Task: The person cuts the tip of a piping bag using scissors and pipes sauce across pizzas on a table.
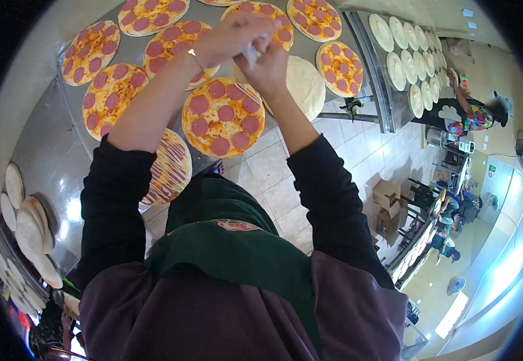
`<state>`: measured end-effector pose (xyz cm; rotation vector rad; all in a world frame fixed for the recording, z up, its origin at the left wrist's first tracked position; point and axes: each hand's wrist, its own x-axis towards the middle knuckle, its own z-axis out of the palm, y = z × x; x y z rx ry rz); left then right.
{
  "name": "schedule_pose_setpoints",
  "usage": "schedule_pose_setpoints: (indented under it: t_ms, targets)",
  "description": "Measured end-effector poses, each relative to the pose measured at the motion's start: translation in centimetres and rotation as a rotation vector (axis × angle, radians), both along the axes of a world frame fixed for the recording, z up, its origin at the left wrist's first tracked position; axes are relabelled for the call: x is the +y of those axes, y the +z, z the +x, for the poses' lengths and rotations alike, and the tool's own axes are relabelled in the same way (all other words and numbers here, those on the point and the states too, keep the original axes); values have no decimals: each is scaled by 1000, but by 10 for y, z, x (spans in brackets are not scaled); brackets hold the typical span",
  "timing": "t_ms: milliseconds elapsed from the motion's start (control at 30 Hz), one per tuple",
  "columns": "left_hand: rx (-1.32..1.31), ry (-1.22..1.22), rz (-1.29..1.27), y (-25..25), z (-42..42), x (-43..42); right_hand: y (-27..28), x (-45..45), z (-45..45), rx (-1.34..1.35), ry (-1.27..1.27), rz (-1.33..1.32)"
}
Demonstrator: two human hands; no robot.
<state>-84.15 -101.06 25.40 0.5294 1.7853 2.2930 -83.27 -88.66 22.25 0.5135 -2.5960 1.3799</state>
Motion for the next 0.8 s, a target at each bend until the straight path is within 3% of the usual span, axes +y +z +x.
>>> schedule_pose_setpoints:
  t_ms: [100, 200, 267, 433, 533, 600, 633, 700, 733, 800]
  targets:
    - [-36, 49, -52, 5, -3, -10, 1, -13, -5, 28, 31, -93]
    - [21, 77, 0, -3, 0, 2, 6, 3, 4, -52, 27, 46]
    - [-37, -60, 93, -3, 10, 17, 1, 24, 13, -56, -6, 122]
    - [-102, -130, 169, -10, 20, 47, 14, 49, 33, -66, -25, 111]
    - [-81, -71, 93, -9, 20, 35, 11, 40, 30, -34, -25, 144]
    - [-47, 7, 49, -1, 18, 12, 15, 20, 21, -195, 2, 243]
    - [-50, 10, 41, -2, 14, 2, 14, 6, 17, -198, 6, 235]
    - [27, 72, 11, -7, 3, -16, 11, -19, 9, 29, 39, -51]
    - [-63, -3, -107, 19, 4, -32, 11, -24, 9, 25, 39, -56]
    - [-50, 44, -64, 7, 5, -26, 13, -31, 8, 82, 85, -134]
